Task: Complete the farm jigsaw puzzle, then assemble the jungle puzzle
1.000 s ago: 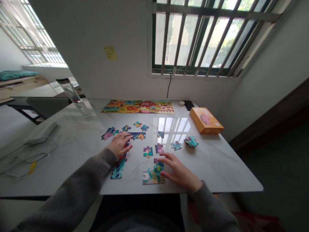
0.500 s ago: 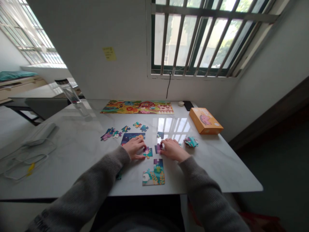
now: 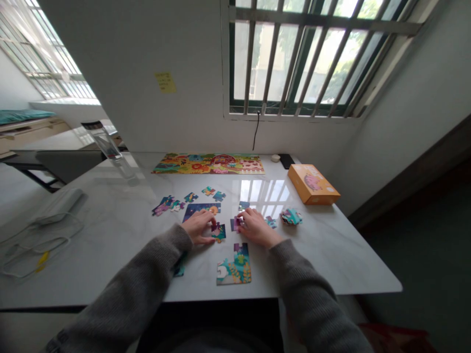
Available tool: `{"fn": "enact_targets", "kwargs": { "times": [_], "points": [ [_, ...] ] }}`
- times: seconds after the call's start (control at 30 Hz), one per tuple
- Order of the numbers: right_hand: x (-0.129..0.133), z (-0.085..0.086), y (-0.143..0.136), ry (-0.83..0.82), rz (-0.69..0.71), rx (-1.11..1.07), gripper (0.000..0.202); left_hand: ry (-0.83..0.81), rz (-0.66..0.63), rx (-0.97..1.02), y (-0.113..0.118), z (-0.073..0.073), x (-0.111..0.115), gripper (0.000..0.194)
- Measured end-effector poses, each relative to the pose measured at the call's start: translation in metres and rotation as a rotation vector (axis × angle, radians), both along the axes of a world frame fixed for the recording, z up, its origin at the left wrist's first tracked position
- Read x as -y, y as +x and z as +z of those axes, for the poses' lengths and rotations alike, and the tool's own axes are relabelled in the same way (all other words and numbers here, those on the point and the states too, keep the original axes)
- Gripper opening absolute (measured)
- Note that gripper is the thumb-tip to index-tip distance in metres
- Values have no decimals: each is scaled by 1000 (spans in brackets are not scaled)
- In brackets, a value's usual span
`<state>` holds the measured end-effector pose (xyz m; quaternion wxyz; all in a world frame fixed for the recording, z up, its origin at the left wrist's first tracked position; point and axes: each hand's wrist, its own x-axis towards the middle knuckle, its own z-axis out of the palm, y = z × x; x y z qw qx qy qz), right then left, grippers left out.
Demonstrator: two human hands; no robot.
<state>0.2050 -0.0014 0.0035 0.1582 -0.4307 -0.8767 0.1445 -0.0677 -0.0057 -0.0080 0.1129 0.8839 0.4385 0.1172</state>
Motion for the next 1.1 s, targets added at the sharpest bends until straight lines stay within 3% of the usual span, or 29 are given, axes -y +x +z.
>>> {"fn": "enact_targets", "kwargs": {
  "times": [0.33,0.5,0.67,0.77,0.9,1.1],
  "points": [
    [4,8,5,-57,-59,-29,25,15,68,-57,-24,6,5,40],
    [4,3,-2,-150,-107,-241,19,37,61,-40,-22,10,4,35],
    [0,-2,-12,-311,-32,-581,15,183,10,256,-11,19,8,15],
    [0,-2,-19,-402,24,-730,23,150,-30,394,0,18,12,32],
    [2,-1,-28,-445,50,-821,25,117,-82,326,7,10,12,67],
    [4,-2,-39,-399,20,-832,25,190,-37,226,5,8,8,42]
  ]
}}
